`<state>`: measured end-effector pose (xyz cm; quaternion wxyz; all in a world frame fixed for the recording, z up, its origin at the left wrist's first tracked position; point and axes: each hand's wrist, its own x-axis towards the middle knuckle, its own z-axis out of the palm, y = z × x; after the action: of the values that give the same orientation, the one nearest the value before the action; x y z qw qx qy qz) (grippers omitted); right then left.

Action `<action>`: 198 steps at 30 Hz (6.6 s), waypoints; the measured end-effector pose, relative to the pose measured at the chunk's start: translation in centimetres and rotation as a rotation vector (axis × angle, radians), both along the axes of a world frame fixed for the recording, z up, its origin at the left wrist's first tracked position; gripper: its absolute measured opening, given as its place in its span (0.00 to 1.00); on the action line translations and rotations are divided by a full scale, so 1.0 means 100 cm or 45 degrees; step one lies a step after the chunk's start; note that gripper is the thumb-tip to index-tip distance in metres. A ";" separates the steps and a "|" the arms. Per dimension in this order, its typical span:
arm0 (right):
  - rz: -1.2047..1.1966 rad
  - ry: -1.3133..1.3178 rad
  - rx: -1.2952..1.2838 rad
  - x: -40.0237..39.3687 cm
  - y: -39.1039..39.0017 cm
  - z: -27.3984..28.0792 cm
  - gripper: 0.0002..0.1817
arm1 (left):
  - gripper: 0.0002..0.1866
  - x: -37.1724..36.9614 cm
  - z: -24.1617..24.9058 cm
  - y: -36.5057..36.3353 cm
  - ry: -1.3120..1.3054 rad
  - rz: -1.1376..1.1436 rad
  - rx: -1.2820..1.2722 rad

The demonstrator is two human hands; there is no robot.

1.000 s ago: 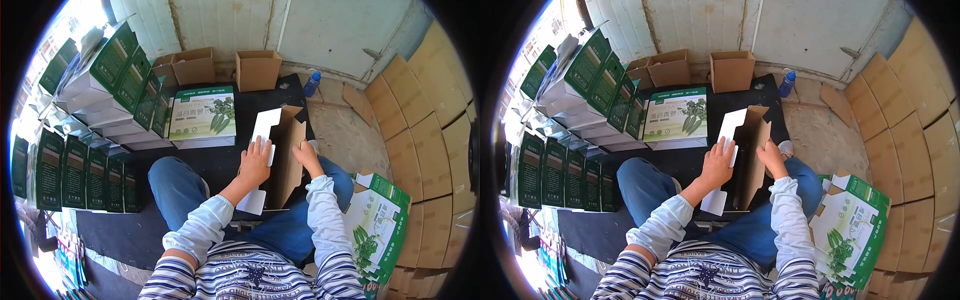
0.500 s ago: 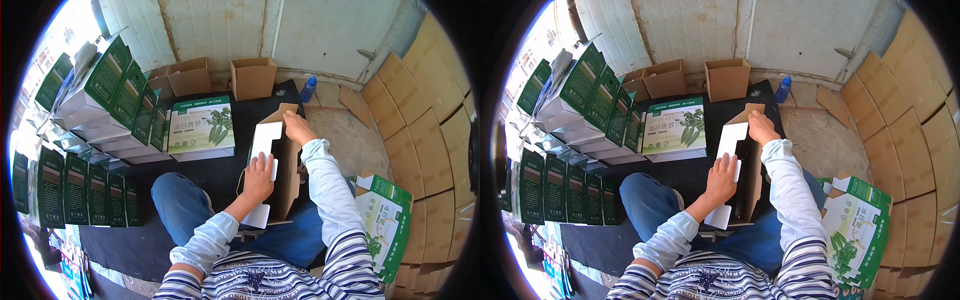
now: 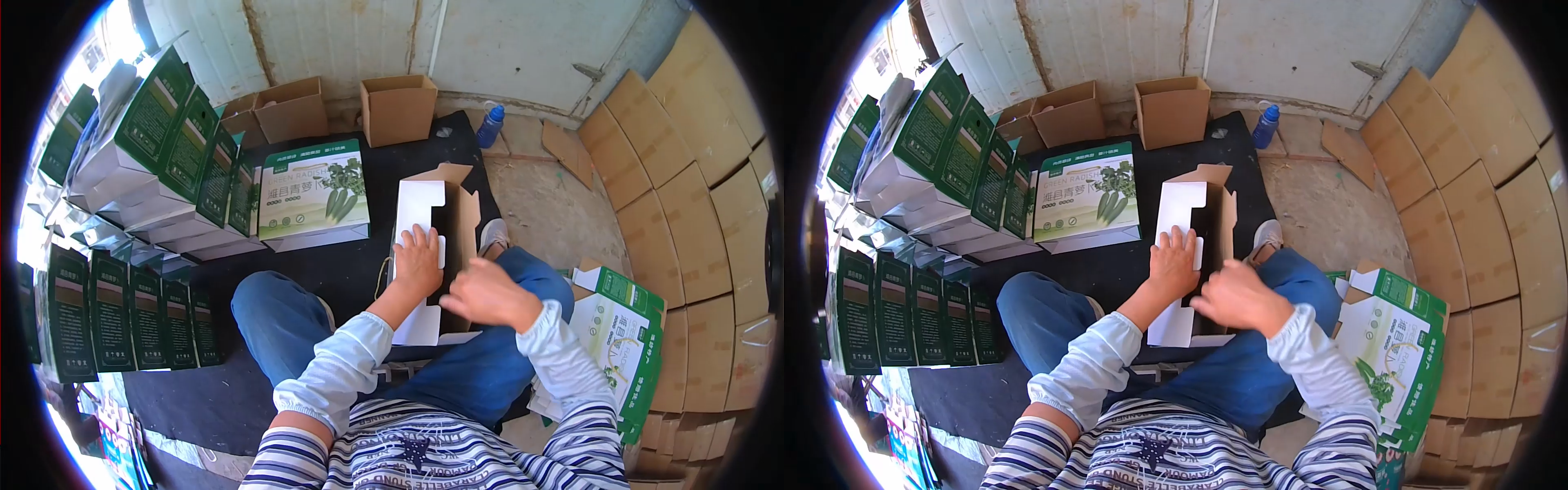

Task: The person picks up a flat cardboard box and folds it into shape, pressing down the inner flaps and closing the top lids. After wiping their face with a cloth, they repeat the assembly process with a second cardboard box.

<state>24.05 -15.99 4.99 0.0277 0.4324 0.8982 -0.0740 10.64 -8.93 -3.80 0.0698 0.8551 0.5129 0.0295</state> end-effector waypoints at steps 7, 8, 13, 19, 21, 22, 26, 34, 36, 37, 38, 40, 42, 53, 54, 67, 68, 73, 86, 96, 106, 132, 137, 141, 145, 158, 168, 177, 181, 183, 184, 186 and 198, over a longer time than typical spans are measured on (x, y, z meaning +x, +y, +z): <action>-0.027 0.225 -0.510 0.004 -0.072 0.001 0.29 | 0.41 0.006 -0.020 -0.007 0.247 -0.041 0.180; -0.033 0.231 -0.512 0.008 -0.073 -0.001 0.30 | 0.40 0.007 -0.029 -0.006 0.296 -0.025 0.197; -0.176 0.294 -0.482 0.018 -0.065 -0.011 0.23 | 0.39 -0.005 -0.014 -0.013 -0.032 -0.107 0.196; -0.431 0.241 0.035 0.011 -0.045 -0.044 0.21 | 0.31 -0.028 -0.036 -0.015 -0.545 -0.193 0.322; -0.414 0.156 0.108 0.004 -0.040 -0.052 0.22 | 0.28 -0.035 -0.039 -0.023 -0.593 -0.202 0.242; -0.408 0.115 0.145 0.001 -0.039 -0.055 0.22 | 0.27 -0.038 -0.036 -0.029 -0.616 -0.209 0.201; -0.444 0.155 -0.016 0.002 -0.030 -0.052 0.26 | 0.35 -0.050 -0.010 -0.061 -0.376 -0.243 0.124; -0.962 0.824 0.472 0.046 0.103 -0.070 0.40 | 0.35 -0.050 -0.013 -0.079 -0.263 -0.308 0.124; -1.030 0.966 0.497 0.045 0.129 -0.058 0.37 | 0.28 -0.047 -0.014 -0.087 -0.325 -0.366 0.113; -1.040 0.907 0.385 0.046 0.140 -0.058 0.34 | 0.28 -0.046 -0.019 -0.091 -0.285 -0.422 0.134; -1.048 0.843 0.275 0.048 0.148 -0.058 0.31 | 0.27 -0.045 -0.023 -0.095 -0.247 -0.479 0.154; -0.994 0.721 0.147 0.048 0.154 -0.059 0.26 | 0.24 -0.041 -0.026 -0.103 -0.385 -0.447 0.081; -0.873 0.605 0.104 0.045 0.150 -0.061 0.23 | 0.22 -0.037 -0.031 -0.106 -0.416 -0.407 0.040; -0.892 -0.295 0.072 0.044 0.118 -0.049 0.17 | 0.33 0.009 -0.017 -0.128 -0.263 -0.374 0.021; -0.910 -0.318 0.127 0.049 0.123 -0.057 0.17 | 0.30 0.013 -0.017 -0.130 -0.202 -0.374 0.016; -1.034 0.325 -0.749 0.087 0.093 -0.040 0.30 | 0.19 -0.123 -0.006 -0.084 -0.720 -0.001 -0.135; -1.029 0.321 -0.582 0.082 0.090 -0.041 0.32 | 0.21 -0.120 -0.008 -0.081 -0.806 0.143 -0.126; -0.853 0.283 0.086 0.061 0.072 -0.042 0.23 | 0.34 -0.105 -0.023 -0.077 -0.949 0.399 0.092; -0.500 0.508 0.504 0.029 0.049 -0.069 0.28 | 0.39 -0.105 -0.028 -0.067 -1.027 0.445 0.126; -0.356 0.200 0.120 0.029 0.051 -0.071 0.40 | 0.30 -0.104 -0.026 -0.073 -0.314 -0.012 0.323; -0.309 -0.101 -0.197 0.020 0.084 -0.071 0.36 | 0.25 -0.108 -0.043 -0.057 -0.426 -0.041 0.178; -1.482 1.479 -1.123 0.140 0.058 -0.141 0.43 | 0.29 -0.186 -0.106 -0.036 -1.874 1.228 -1.727; -1.209 2.042 -0.736 0.152 0.030 -0.086 0.26 | 0.32 -0.170 -0.039 -0.049 -1.929 0.702 -1.290; -1.154 2.224 -0.699 0.163 0.029 -0.089 0.25 | 0.33 -0.170 -0.020 -0.030 -2.168 0.484 -0.971; -1.562 2.186 -0.617 0.153 0.037 -0.126 0.37 | 0.38 -0.172 -0.023 -0.030 -2.194 0.712 -0.920; -1.456 1.638 -1.207 0.119 0.042 -0.166 0.42 | 0.37 -0.181 -0.097 -0.017 -1.741 0.903 -0.893; -1.275 0.982 -0.901 0.105 0.040 -0.155 0.36 | 0.34 -0.194 -0.169 -0.008 -1.201 0.759 -0.596; -1.114 0.407 -0.361 0.085 0.040 -0.139 0.38 | 0.32 -0.191 -0.151 -0.011 -0.742 0.870 -0.438; -0.780 0.829 0.148 0.073 0.037 -0.116 0.32 | 0.32 -0.192 -0.144 -0.012 -0.826 0.881 -0.534; -0.659 0.661 0.128 0.069 0.033 -0.110 0.28 | 0.30 -0.190 -0.142 -0.011 -0.815 0.912 -0.538; -0.598 0.577 0.119 0.067 0.032 -0.107 0.27 | 0.30 -0.190 -0.143 -0.010 -0.809 0.928 -0.540; -0.563 0.466 0.038 0.068 0.035 -0.103 0.25 | 0.27 -0.189 -0.145 -0.010 -0.969 0.948 -0.616; -0.315 -0.304 -0.441 0.046 0.078 -0.074 0.31 | 0.27 -0.199 -0.114 -0.021 -1.603 0.981 -1.083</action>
<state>28.69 -8.22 -2.38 0.1980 0.5336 0.8027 -0.1780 -9.23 -11.05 -15.19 0.6424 0.3460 0.6012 0.3258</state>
